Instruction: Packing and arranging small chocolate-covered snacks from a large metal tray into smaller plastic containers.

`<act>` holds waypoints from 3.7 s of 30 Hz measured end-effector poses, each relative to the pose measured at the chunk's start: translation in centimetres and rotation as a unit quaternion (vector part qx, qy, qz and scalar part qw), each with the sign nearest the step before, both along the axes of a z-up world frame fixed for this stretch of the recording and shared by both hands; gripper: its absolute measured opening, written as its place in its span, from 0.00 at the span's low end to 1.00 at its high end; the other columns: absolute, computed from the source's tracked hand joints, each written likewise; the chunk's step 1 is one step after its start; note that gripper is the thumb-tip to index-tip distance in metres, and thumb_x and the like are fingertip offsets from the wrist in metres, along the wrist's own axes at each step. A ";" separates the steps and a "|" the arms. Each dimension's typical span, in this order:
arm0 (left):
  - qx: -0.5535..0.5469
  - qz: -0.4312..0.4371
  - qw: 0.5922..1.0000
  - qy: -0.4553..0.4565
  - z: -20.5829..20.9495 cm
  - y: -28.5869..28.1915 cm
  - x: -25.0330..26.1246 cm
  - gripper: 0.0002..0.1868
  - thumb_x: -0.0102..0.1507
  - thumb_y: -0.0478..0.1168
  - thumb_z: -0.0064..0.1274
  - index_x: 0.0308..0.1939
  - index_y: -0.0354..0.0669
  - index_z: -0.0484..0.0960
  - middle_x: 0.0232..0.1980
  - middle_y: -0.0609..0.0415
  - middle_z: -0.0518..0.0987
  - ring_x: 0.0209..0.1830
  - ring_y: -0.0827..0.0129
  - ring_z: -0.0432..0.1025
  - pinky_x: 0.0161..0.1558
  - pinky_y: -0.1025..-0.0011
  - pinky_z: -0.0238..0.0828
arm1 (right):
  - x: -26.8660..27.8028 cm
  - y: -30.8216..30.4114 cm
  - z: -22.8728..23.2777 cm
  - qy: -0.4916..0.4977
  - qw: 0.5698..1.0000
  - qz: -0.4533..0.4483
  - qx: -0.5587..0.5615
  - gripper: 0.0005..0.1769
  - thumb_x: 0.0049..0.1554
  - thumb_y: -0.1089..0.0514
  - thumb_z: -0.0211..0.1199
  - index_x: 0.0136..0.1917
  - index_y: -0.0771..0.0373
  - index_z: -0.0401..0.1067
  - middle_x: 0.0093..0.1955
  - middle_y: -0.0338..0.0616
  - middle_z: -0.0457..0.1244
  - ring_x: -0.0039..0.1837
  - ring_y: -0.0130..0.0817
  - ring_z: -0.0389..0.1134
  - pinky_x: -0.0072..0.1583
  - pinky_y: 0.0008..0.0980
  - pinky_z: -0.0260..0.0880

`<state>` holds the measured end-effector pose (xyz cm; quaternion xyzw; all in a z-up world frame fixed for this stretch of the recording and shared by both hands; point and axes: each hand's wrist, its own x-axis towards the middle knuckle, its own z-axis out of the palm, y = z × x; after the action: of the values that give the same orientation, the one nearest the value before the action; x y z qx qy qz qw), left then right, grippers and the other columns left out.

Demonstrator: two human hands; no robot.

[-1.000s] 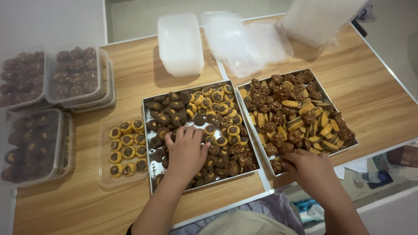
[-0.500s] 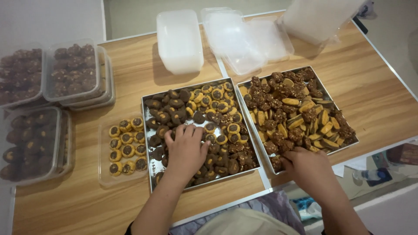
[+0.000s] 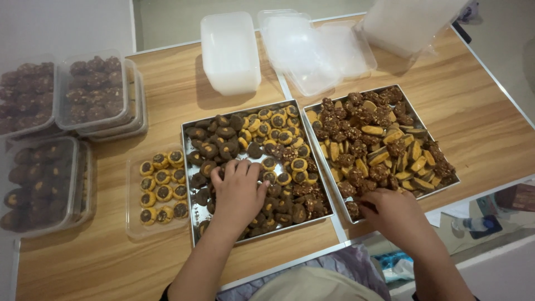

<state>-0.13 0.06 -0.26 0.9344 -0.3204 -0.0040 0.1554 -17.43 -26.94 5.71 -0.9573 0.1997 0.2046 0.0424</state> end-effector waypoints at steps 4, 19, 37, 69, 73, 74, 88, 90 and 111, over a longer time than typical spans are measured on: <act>0.010 0.000 1.000 0.007 -0.1 0.0 0.1 0.16 0.66 0.54 0.52 0.53 0.53 0.80 0.56 0.58 0.77 0.62 0.55 0.65 0.61 0.40 0.54 | 0.2 0.4 0.6 -0.002 1.000 -0.023 0.021 0.13 0.58 0.47 0.59 0.53 0.42 0.81 0.51 0.24 0.75 0.53 0.29 0.75 0.54 0.35 0.72; 0.000 -0.001 1.000 0.007 -0.2 0.0 0.1 0.16 0.66 0.53 0.53 0.53 0.53 0.80 0.58 0.58 0.76 0.63 0.55 0.65 0.60 0.40 0.54 | 0.2 0.7 1.3 0.010 0.996 -0.077 0.048 0.07 0.57 0.46 0.62 0.45 0.47 0.77 0.43 0.29 0.74 0.46 0.33 0.74 0.50 0.35 0.67; 0.002 0.001 1.000 0.014 -0.1 -0.1 0.1 0.16 0.66 0.53 0.53 0.54 0.54 0.79 0.57 0.59 0.77 0.63 0.55 0.64 0.62 0.39 0.52 | 0.3 1.3 2.8 -0.025 0.995 -0.077 0.053 0.06 0.58 0.48 0.63 0.42 0.49 0.75 0.37 0.29 0.73 0.37 0.28 0.72 0.44 0.31 0.66; -0.008 -0.002 1.000 0.004 -1.4 0.1 0.1 0.20 0.62 0.53 0.56 0.56 0.54 0.76 0.55 0.53 0.76 0.67 0.54 0.62 0.64 0.34 0.47 | 6.0 5.4 -1.0 -0.396 0.897 0.195 0.031 0.10 0.52 0.53 0.71 0.46 0.48 0.72 0.29 0.29 0.58 0.35 0.34 0.68 0.43 0.34 0.69; -0.010 -0.002 1.000 0.007 -1.4 0.1 0.1 0.20 0.62 0.53 0.57 0.56 0.55 0.76 0.55 0.53 0.76 0.67 0.55 0.61 0.64 0.35 0.46 | 6.6 5.4 -1.2 -0.423 0.883 0.203 0.011 0.12 0.52 0.54 0.71 0.49 0.50 0.73 0.31 0.33 0.60 0.37 0.39 0.69 0.45 0.37 0.70; -0.008 -0.004 1.000 0.012 -1.2 0.1 0.1 0.20 0.62 0.52 0.57 0.56 0.54 0.76 0.56 0.53 0.76 0.67 0.55 0.61 0.64 0.35 0.46 | 6.7 5.5 -0.9 -0.421 0.883 0.208 0.018 0.11 0.52 0.55 0.71 0.48 0.50 0.73 0.31 0.32 0.60 0.37 0.39 0.69 0.45 0.37 0.70; 0.007 -0.009 1.000 0.021 -0.6 0.2 -0.1 0.21 0.63 0.52 0.56 0.57 0.51 0.76 0.58 0.49 0.75 0.68 0.53 0.61 0.64 0.34 0.46 | 5.5 5.4 -1.3 -0.324 0.913 0.234 0.079 0.06 0.54 0.55 0.68 0.45 0.54 0.74 0.36 0.41 0.65 0.43 0.46 0.71 0.47 0.43 0.71; 0.012 -0.005 1.000 0.024 -0.6 0.1 0.0 0.22 0.64 0.53 0.55 0.58 0.51 0.75 0.59 0.50 0.75 0.69 0.53 0.61 0.65 0.34 0.46 | 5.0 5.3 -0.5 -0.277 0.930 0.196 0.139 0.04 0.55 0.57 0.69 0.45 0.55 0.78 0.38 0.40 0.68 0.43 0.42 0.73 0.48 0.38 0.72; 0.010 -0.007 1.000 -0.002 -1.4 0.1 0.1 0.22 0.64 0.55 0.55 0.57 0.52 0.76 0.57 0.50 0.75 0.69 0.52 0.61 0.64 0.34 0.45 | 2.6 -0.2 0.0 -0.218 0.976 -0.023 0.009 0.26 0.56 0.44 0.69 0.64 0.56 0.76 0.49 0.46 0.69 0.60 0.45 0.71 0.60 0.39 0.73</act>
<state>-0.02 0.19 -1.64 0.9337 -0.3271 -0.0062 0.1451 -14.78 -27.18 5.74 -0.9737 0.2053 -0.0088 0.0979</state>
